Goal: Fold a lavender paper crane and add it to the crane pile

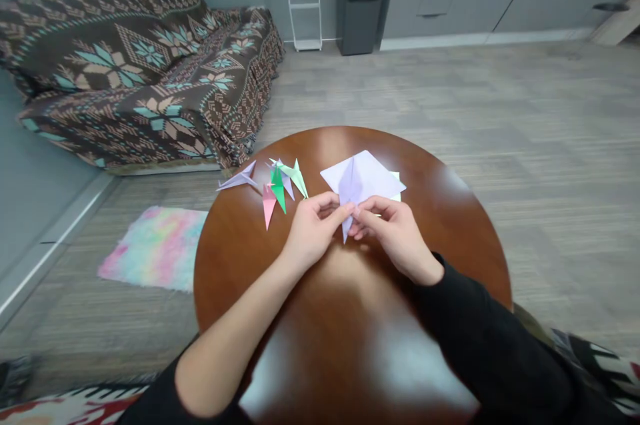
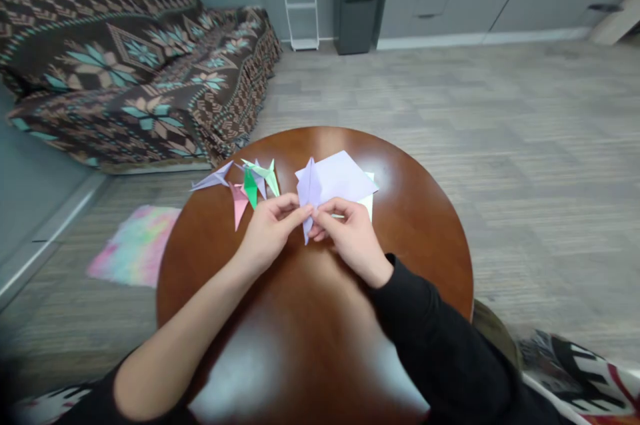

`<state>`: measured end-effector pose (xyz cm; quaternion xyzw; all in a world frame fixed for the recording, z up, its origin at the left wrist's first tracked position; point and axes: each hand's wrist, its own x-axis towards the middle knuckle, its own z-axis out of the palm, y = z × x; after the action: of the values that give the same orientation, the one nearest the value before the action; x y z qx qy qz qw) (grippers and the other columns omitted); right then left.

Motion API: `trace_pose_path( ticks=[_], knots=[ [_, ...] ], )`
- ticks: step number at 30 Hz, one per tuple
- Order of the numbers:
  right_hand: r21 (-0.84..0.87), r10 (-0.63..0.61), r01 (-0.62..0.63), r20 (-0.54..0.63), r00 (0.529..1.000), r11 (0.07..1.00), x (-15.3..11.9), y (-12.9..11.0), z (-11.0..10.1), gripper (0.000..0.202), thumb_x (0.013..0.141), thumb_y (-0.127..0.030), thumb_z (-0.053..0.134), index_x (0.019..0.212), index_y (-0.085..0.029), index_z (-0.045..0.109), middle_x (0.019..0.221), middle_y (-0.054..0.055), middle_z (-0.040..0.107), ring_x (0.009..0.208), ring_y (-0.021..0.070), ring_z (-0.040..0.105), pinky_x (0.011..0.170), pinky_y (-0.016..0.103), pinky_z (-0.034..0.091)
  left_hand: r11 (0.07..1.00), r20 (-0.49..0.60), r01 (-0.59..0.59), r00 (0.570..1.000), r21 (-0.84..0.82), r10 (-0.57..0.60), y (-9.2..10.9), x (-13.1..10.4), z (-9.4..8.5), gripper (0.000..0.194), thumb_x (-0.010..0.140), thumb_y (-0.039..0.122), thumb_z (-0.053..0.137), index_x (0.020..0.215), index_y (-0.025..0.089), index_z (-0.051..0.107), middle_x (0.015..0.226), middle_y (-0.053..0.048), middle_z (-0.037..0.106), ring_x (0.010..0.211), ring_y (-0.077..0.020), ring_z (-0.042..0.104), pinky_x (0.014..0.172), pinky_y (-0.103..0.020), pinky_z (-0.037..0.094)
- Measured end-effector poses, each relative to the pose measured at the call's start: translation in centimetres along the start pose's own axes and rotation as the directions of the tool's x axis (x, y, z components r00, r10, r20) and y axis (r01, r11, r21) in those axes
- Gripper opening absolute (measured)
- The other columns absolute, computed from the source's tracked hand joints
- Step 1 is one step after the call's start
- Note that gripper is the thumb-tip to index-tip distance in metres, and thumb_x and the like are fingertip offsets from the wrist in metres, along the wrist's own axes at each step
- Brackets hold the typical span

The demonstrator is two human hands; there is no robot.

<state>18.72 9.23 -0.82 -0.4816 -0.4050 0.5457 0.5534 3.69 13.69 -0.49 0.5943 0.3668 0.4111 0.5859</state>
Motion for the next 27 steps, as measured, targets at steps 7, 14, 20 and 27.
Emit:
trace_pose_path(
  ticks=[7,14,20,27],
  knots=[
    [-0.030,-0.206,0.203,-0.153,0.967,0.979,0.9,-0.2,-1.6,0.045,0.065,-0.019,0.083,0.105,-0.021,0.063,0.082,-0.002,0.071,0.070,0.0133,0.063,0.065,0.027,0.050,0.961,0.253,0.250,0.928,0.122,-0.273,0.6,0.0,-1.0,0.027,0.076,0.038,0.080,0.075,0.013,0.071,0.062,-0.002,0.066,0.054,-0.0113,0.058,0.053,-0.022,0.042],
    [-0.009,-0.175,0.178,-0.250,0.952,0.984,0.9,-0.5,-1.5,0.022,0.064,-0.021,0.085,0.079,-0.018,0.069,0.073,-0.001,0.067,0.066,0.0124,0.060,0.065,0.027,0.047,0.929,-0.118,0.093,0.982,-0.358,-0.144,1.1,0.7,-1.6,0.022,0.071,0.029,0.086,0.080,0.013,0.073,0.067,0.001,0.065,0.061,-0.0062,0.058,0.060,-0.016,0.046],
    [-0.104,-0.237,0.223,-0.159,0.958,0.969,0.5,-0.1,-0.7,0.017,0.069,-0.021,0.081,0.083,-0.018,0.072,0.075,-0.001,0.067,0.069,0.0135,0.061,0.066,0.027,0.048,0.891,-0.090,0.122,0.980,-0.438,-0.178,0.4,0.1,0.5,0.028,0.066,0.031,0.089,0.080,0.011,0.075,0.065,0.000,0.064,0.056,-0.0057,0.054,0.053,-0.017,0.043],
    [-0.292,-0.302,0.252,-0.142,0.943,0.923,0.0,-0.4,-0.4,0.011,0.082,-0.026,0.069,0.076,-0.018,0.073,0.072,0.001,0.070,0.066,0.0147,0.060,0.063,0.027,0.046,0.944,-0.195,0.074,0.970,-0.321,-0.143,0.1,0.1,0.5,0.030,0.070,0.032,0.085,0.059,0.011,0.066,0.050,0.002,0.057,0.046,-0.0048,0.046,0.047,-0.019,0.034]
  ],
)
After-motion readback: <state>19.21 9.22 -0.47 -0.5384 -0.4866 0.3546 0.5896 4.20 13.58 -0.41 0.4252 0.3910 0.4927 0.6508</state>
